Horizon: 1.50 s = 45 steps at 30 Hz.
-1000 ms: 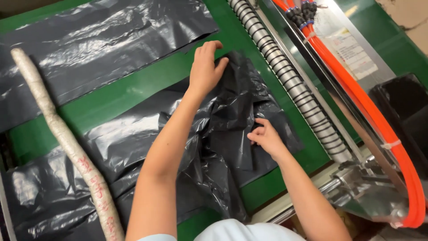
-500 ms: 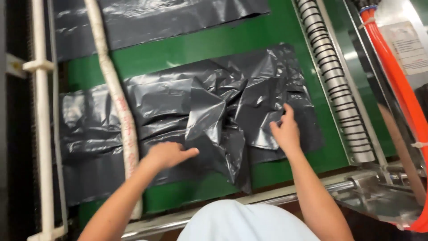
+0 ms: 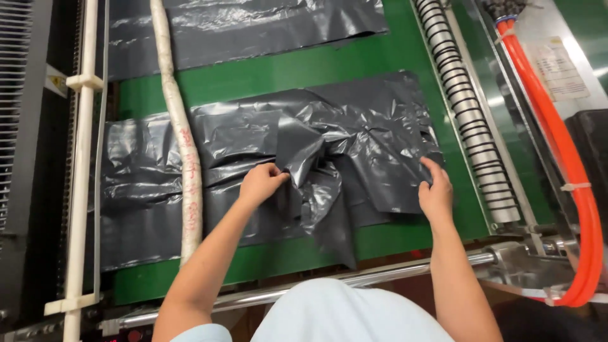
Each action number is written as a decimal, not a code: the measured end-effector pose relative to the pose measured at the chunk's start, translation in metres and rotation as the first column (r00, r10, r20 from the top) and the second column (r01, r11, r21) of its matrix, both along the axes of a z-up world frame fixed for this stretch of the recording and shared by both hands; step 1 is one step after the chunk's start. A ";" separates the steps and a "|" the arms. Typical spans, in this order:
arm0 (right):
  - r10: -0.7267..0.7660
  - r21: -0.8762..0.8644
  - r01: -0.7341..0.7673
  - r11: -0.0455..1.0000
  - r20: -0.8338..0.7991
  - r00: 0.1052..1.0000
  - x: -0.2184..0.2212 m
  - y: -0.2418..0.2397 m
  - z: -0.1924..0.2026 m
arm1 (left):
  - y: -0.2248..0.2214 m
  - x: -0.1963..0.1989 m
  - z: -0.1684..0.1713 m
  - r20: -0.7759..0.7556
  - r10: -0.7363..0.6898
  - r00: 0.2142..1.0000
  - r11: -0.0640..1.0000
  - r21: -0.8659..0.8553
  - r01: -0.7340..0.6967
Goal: Managing a conveyor belt by using a stick to flatten plastic bags and manually folding them as they exit the machine.
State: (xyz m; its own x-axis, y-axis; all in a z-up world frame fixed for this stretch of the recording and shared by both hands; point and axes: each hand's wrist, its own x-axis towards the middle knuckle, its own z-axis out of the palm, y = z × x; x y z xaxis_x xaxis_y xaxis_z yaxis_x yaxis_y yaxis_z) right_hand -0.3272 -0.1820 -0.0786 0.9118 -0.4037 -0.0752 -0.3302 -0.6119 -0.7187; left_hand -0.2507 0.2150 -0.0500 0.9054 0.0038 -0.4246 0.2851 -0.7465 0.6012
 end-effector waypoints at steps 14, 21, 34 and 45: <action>-0.099 -0.268 0.087 0.959 -0.033 0.995 0.014 -0.040 -0.059 | -0.172 0.161 0.052 -0.021 -0.056 0.998 0.605 -0.796 0.017; -0.137 -0.437 0.179 0.882 0.126 0.983 0.018 -0.020 -0.033 | -0.121 0.118 0.003 0.779 -0.231 0.583 0.958 0.078 0.276; 0.291 -0.065 -0.364 0.929 -0.478 0.828 0.107 0.007 0.043 | -0.105 0.229 -0.056 0.066 -0.527 0.848 0.847 0.125 0.516; 0.313 -0.198 -0.326 0.924 -0.098 0.945 0.124 -0.008 0.010 | -0.120 0.236 -0.090 0.417 -0.522 0.744 0.845 0.373 0.384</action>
State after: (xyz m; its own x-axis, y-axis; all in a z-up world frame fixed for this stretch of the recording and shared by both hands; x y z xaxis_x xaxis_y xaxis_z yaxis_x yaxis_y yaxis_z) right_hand -0.2034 -0.1904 -0.0691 0.9911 -0.1046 -0.0827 -0.1329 -0.8262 -0.5474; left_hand -0.0147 0.0951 -0.1396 0.9073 -0.4197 0.0268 -0.4032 -0.8499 0.3392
